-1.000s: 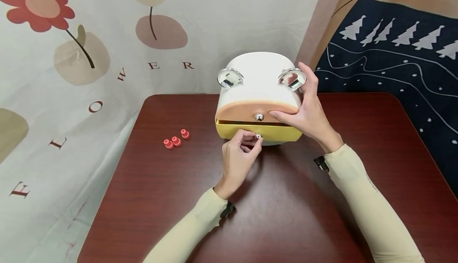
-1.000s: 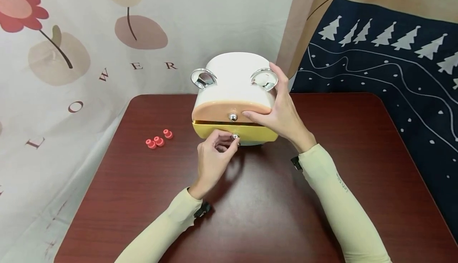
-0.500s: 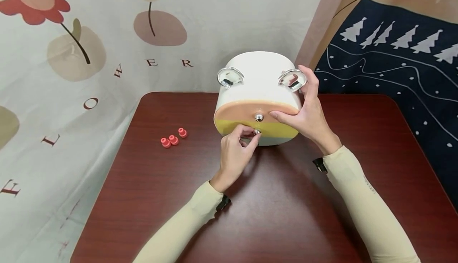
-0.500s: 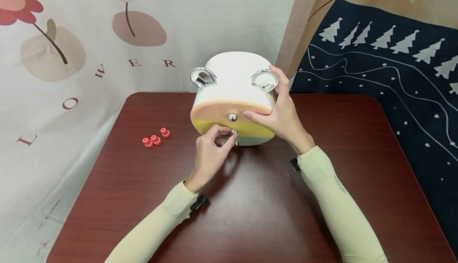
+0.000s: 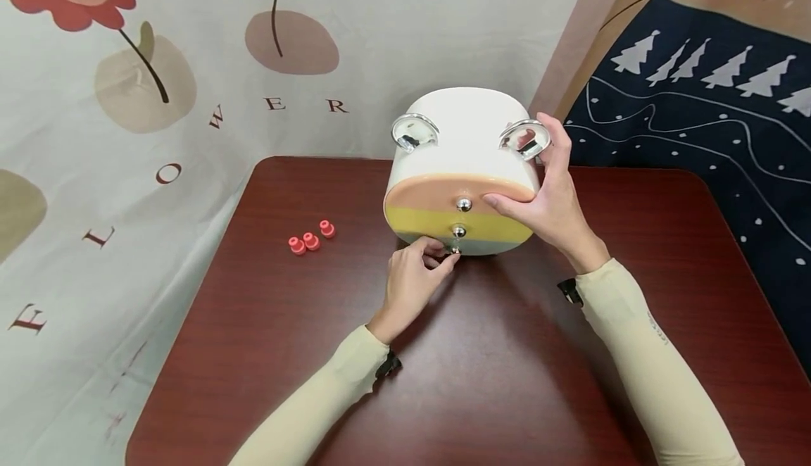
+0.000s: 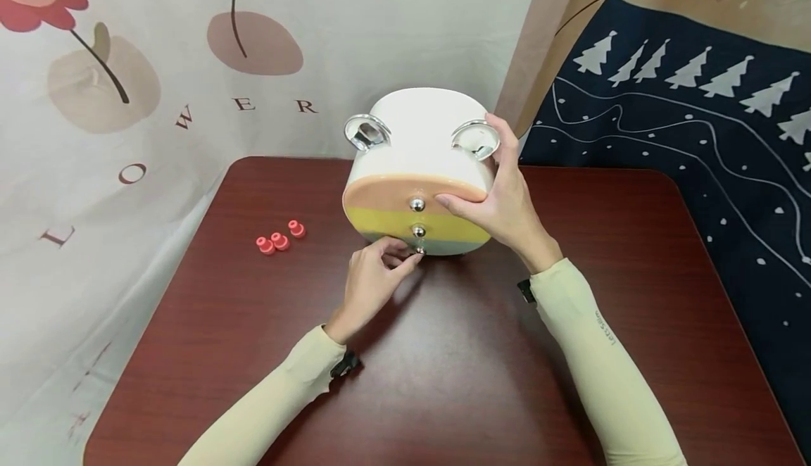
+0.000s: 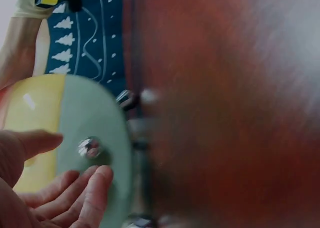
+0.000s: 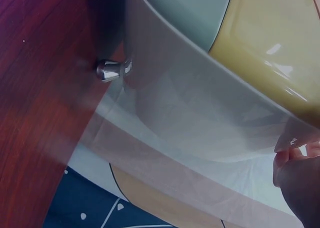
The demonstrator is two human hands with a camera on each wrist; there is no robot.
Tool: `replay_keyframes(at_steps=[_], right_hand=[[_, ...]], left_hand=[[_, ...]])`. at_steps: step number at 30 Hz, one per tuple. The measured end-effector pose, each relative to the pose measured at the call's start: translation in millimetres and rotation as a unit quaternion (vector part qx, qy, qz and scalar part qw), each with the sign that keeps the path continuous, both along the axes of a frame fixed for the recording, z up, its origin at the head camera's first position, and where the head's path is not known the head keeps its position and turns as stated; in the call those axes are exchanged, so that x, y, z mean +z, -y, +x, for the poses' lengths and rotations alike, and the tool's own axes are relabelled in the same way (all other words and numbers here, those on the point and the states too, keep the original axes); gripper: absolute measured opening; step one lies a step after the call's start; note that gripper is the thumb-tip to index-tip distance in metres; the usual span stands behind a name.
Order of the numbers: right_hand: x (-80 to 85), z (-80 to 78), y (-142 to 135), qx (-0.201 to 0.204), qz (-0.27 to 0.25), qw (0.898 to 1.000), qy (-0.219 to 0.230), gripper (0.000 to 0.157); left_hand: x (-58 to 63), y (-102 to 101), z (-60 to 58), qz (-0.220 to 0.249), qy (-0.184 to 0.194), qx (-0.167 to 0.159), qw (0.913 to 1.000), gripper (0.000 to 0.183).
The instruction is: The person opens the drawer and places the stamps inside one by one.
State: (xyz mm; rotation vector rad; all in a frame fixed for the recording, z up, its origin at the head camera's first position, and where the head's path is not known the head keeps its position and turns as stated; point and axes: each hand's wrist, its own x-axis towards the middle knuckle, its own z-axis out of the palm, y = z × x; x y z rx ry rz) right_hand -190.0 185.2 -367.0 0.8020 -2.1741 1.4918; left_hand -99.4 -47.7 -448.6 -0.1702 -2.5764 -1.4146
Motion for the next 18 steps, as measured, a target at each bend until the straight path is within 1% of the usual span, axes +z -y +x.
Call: replay_keyframes(at_steps=[1, 2, 3, 4, 5, 6, 8, 9, 10, 11, 12, 15, 18], right_hand=[[0.0, -0.2, 0, 0.002, 0.001, 1.000, -0.002, 0.127], [0.0, -0.3, 1, 0.004, 0.001, 1.000, -0.002, 0.127], [0.1, -0.4, 1, 0.006, 0.002, 1.000, -0.001, 0.127], [0.0, -0.1, 1, 0.007, 0.003, 1.000, -0.001, 0.127], [-0.2, 0.1, 1, 0.006, 0.004, 1.000, 0.000, 0.127], [-0.2, 0.3, 0, 0.005, 0.003, 1.000, 0.003, 0.128], [0.0, 0.8, 0, 0.002, 0.003, 1.000, 0.009, 0.129], [0.3, 0.8, 0, 0.002, 0.004, 1.000, 0.011, 0.129], [0.6, 0.7, 0, 0.002, 0.004, 1.000, 0.011, 0.129], [0.9, 0.6, 0, 0.001, 0.004, 1.000, 0.013, 0.129], [1.1, 0.4, 0, 0.001, 0.003, 1.000, 0.014, 0.129], [1.4, -0.2, -1, 0.005, -0.001, 1.000, 0.017, 0.130], [1.1, -0.1, -1, 0.009, -0.006, 1.000, 0.019, 0.130]], left_hand=[[-2.1, -1, 1.1, 0.021, 0.019, 0.000, 0.9996, 0.024], [-4.2, -2, 2.4, 0.052, 0.041, 0.001, 0.9978, 0.024], [-6.3, -3, 3.8, 0.091, 0.063, 0.003, 0.9938, 0.024], [-9.1, -6, 4.4, 0.137, 0.084, 0.005, 0.9869, 0.024], [-11.7, -9, 5.1, 0.189, 0.102, 0.007, 0.9767, 0.023], [-13.9, -12, 5.9, 0.239, 0.114, 0.011, 0.9642, 0.022], [-18.1, -19, 7.1, 0.323, 0.122, 0.027, 0.9380, 0.022], [-20.2, -23, 7.3, 0.353, 0.118, 0.037, 0.9274, 0.021], [-22.0, -26, 7.2, 0.377, 0.111, 0.046, 0.9185, 0.021], [-23.5, -30, 7.2, 0.394, 0.103, 0.056, 0.9114, 0.021], [-24.8, -33, 7.1, 0.406, 0.094, 0.067, 0.9066, 0.021], [-28.2, -42, 5.7, 0.426, 0.076, 0.100, 0.8959, 0.020], [-30.9, -50, 5.2, 0.442, 0.071, 0.120, 0.8863, 0.019]])
